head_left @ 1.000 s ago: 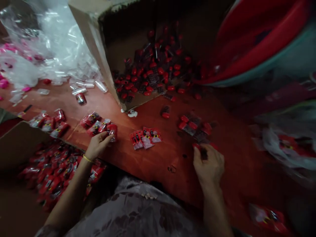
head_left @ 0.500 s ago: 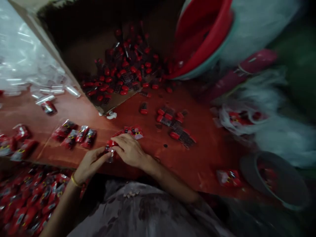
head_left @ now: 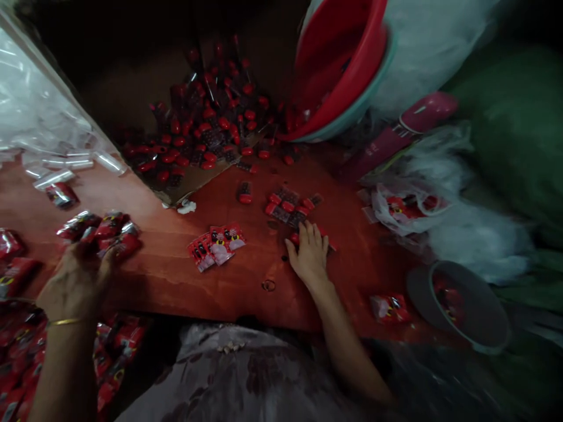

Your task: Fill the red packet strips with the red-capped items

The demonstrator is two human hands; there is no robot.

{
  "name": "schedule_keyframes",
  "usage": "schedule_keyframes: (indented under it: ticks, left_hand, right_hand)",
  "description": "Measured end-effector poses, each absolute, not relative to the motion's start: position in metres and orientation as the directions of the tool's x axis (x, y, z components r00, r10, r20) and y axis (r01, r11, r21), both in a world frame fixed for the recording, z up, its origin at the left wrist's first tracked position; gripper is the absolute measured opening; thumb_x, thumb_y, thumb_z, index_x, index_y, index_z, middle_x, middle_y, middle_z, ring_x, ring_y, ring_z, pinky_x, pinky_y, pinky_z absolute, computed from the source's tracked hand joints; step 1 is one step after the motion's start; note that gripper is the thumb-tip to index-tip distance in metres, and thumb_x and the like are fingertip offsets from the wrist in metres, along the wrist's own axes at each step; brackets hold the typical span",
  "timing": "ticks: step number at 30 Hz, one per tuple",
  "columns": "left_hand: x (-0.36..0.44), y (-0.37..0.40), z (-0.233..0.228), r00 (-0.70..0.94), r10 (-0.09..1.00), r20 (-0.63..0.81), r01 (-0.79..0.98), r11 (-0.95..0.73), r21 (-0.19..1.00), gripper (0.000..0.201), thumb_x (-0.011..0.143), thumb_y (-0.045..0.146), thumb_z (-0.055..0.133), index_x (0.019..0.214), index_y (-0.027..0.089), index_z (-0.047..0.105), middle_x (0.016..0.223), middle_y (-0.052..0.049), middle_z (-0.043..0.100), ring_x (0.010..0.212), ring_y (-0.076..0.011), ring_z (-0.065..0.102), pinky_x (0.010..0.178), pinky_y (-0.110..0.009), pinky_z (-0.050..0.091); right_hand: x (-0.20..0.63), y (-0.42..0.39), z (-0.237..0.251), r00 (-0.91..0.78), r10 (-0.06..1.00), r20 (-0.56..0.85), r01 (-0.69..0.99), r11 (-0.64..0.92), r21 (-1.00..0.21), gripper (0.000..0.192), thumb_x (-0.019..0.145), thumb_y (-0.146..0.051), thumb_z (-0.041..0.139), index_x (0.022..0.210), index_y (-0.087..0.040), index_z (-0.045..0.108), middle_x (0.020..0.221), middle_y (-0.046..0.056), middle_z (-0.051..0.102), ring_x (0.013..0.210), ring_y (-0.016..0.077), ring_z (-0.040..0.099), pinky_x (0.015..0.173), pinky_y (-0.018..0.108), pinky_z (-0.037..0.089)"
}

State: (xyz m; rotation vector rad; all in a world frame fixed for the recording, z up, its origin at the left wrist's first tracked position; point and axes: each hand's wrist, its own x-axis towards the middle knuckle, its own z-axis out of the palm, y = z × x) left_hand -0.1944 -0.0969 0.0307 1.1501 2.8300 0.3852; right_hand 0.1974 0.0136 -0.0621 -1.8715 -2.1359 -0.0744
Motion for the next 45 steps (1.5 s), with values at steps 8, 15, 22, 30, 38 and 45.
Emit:
schedule_keyframes:
  ticks: [8,15,22,30,38,45]
  left_hand:
    - [-0.089,-0.042,-0.002,-0.037,0.967,0.253,0.948,-0.046,0.314,0.040,0.086,0.043,0.043,0.111,0.018,0.061,0.125,-0.012,0.056,0.120,-0.0274,0.046,0.098,-0.041,0.038]
    - [-0.045,-0.008,-0.034,0.156,0.981,0.116,0.964,-0.177,0.200,0.034,0.083,0.036,0.051,0.111,0.021,0.063,0.133,-0.014,0.049,0.130,-0.0342,0.033,0.103,-0.054,0.026]
    - [-0.046,-0.019,-0.039,0.149,0.980,0.132,0.961,-0.175,0.215,0.026,0.084,0.030,0.049,0.100,0.029,0.069,0.119,-0.006,0.062,0.128,-0.0332,0.036,0.103,-0.056,0.024]
    - [-0.048,-0.013,-0.040,0.087,0.990,0.114,0.938,-0.120,0.325,0.022,0.082,0.032,0.052,0.095,0.030,0.071,0.121,-0.003,0.061,0.126,-0.0326,0.040,0.101,-0.056,0.027]
    - [-0.047,-0.011,-0.024,-0.085,0.982,0.171,0.849,-0.018,0.527,0.016,0.075,0.029,0.064,0.088,0.030,0.073,0.117,-0.005,0.063,0.123,-0.0301,0.044,0.103,-0.053,0.026]
    - [-0.034,-0.020,-0.004,-0.104,0.975,0.195,0.444,-0.130,0.887,0.016,0.072,0.026,0.065,0.086,0.026,0.073,0.103,-0.005,0.069,0.109,-0.0227,0.057,0.100,-0.041,0.037]
  right_hand:
    - [0.185,0.013,-0.065,-0.202,0.935,0.292,0.959,0.250,-0.136,0.050,0.090,-0.040,0.036,0.128,-0.009,0.045,0.138,0.018,0.041,0.132,0.0306,0.029,0.106,0.053,0.021]
    - [0.190,0.012,-0.069,-0.190,0.910,0.368,0.949,0.266,-0.169,0.045,0.090,-0.039,0.036,0.123,-0.012,0.050,0.133,0.017,0.047,0.130,0.0291,0.033,0.105,0.051,0.024]
    - [0.190,0.013,-0.067,-0.193,0.913,0.359,0.946,0.271,-0.181,0.045,0.090,-0.039,0.038,0.122,-0.011,0.051,0.134,0.016,0.047,0.128,0.0293,0.035,0.106,0.051,0.022]
    - [0.190,0.013,-0.068,-0.190,0.913,0.360,0.941,0.274,-0.198,0.043,0.089,-0.037,0.040,0.121,-0.010,0.052,0.134,0.016,0.047,0.128,0.0292,0.036,0.106,0.051,0.022]
    - [0.189,0.004,-0.056,-0.160,0.786,0.597,0.868,0.400,-0.294,0.026,0.086,-0.031,0.049,0.103,-0.016,0.062,0.115,0.012,0.062,0.116,0.0270,0.050,0.103,0.050,0.025]
    - [0.130,-0.023,-0.018,-0.143,0.957,0.253,0.256,0.282,-0.924,0.025,0.087,-0.035,0.048,0.097,-0.018,0.063,0.088,0.005,0.069,0.082,0.0173,0.062,0.076,0.030,0.049]
